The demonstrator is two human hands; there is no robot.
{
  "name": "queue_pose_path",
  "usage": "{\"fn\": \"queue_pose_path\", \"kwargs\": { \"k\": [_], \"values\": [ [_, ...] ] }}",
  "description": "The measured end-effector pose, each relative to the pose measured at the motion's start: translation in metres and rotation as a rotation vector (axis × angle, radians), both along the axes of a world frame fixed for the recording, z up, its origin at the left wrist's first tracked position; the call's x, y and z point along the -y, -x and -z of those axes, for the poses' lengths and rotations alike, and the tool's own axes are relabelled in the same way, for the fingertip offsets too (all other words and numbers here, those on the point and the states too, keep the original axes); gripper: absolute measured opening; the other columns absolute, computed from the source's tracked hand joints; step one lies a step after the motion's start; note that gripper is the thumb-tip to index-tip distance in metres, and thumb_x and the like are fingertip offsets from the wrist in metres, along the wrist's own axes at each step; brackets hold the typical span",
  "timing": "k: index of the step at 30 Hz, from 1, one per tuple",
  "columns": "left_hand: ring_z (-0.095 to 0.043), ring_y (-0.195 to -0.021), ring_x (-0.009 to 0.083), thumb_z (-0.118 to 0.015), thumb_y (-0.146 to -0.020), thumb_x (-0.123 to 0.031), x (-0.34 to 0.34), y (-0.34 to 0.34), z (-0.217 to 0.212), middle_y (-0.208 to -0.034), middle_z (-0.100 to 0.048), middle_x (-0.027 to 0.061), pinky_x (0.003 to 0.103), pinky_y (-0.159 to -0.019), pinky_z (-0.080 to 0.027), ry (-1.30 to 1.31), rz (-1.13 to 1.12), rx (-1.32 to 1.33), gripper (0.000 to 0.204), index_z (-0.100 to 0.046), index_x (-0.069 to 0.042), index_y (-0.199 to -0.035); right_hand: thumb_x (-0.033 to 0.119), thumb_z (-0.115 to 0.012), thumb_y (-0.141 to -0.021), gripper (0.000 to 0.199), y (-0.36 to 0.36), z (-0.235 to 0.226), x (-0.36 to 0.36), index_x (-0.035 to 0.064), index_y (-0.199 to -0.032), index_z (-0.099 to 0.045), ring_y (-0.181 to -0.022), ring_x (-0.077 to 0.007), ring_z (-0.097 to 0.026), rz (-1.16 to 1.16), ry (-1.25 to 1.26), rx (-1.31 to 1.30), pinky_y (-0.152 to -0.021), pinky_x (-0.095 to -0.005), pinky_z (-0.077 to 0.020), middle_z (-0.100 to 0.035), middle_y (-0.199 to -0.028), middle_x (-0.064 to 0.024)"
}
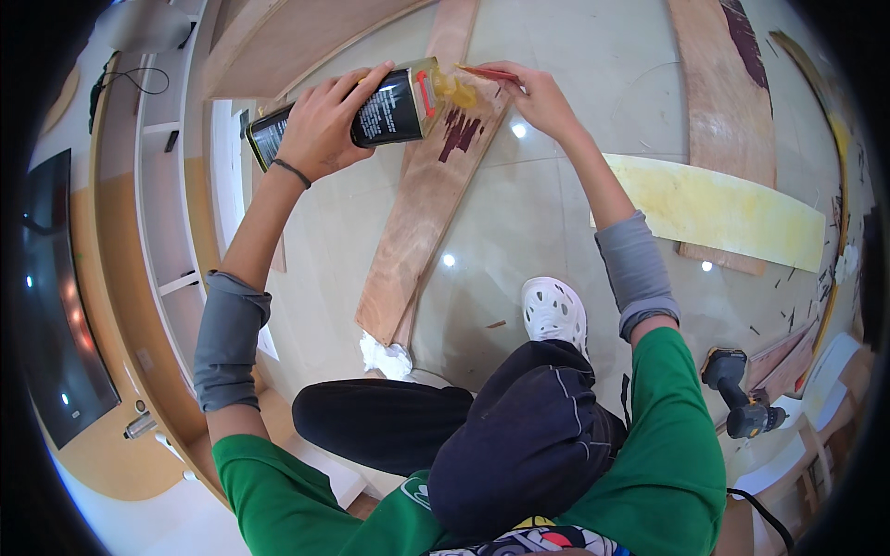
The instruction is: The person applies adhesive to a wooden plank using a red card, spreads it evenly, and then joins it to another plank. They use a power drill to fasten the pieces together.
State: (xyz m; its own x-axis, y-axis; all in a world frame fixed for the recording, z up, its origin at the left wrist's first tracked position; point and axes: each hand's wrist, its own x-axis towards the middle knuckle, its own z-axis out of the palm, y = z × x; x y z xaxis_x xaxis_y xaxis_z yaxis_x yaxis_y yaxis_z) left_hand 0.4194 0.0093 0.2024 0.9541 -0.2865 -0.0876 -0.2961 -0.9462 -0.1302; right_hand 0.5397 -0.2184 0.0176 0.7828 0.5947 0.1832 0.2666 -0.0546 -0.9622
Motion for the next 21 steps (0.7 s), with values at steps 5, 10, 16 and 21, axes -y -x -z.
{"fn": "queue_pose_path", "kwargs": {
  "k": [5, 10, 16, 21],
  "values": [
    [-0.054, -0.109, 0.0269, -0.079, -0.058, -0.019, 0.0, -0.001, 0.002, -0.128, -0.051, 0.0019, 0.043, -0.095, -0.043, -0.079, 0.011, -0.006, 0.102, -0.028, -0.03, -0.146, 0.002, -0.05, -0.091, 0.032, -0.004, 0.005, -0.002, 0.0108, -0.119, -0.062, -0.088, -0.0231, -0.064, -0.013, 0.003, 0.058, -0.081, -0.0314, -0.0494, -0.069, -0.103, -0.0106],
    [-0.053, -0.109, 0.027, -0.079, -0.057, -0.02, -0.002, 0.005, 0.001, -0.129, -0.051, 0.0021, 0.042, -0.095, -0.043, -0.015, -0.027, -0.01, 0.102, -0.029, -0.028, -0.146, 0.001, -0.05, -0.089, 0.032, 0.0, 0.0, -0.008, 0.011, -0.116, -0.064, -0.096, -0.0318, -0.064, -0.043, 0.039, 0.034, -0.084, -0.0357, -0.0498, -0.066, -0.108, -0.0131],
    [-0.053, -0.109, 0.0271, -0.078, -0.056, -0.019, -0.002, 0.016, 0.008, -0.128, -0.052, 0.0044, 0.041, -0.093, -0.043, 0.133, -0.04, 0.068, 0.099, -0.034, -0.021, -0.144, 0.003, -0.051, -0.09, 0.032, 0.001, 0.003, -0.007, 0.0116, -0.119, -0.063, -0.096, -0.0309, -0.064, -0.04, 0.009, -0.02, -0.085, -0.0348, -0.0494, -0.067, -0.108, -0.0122],
    [-0.055, -0.108, 0.03, -0.08, -0.054, -0.02, -0.006, 0.039, 0.024, -0.124, -0.055, 0.0105, 0.041, -0.09, -0.043, 0.3, -0.098, 0.233, 0.098, -0.036, -0.01, -0.142, 0.005, -0.051, -0.092, 0.033, 0.002, 0.002, -0.012, 0.0129, -0.122, -0.061, -0.097, -0.0292, -0.064, -0.046, -0.135, -0.103, -0.086, -0.0332, -0.0485, -0.066, -0.111, -0.0114]
  ]
}}
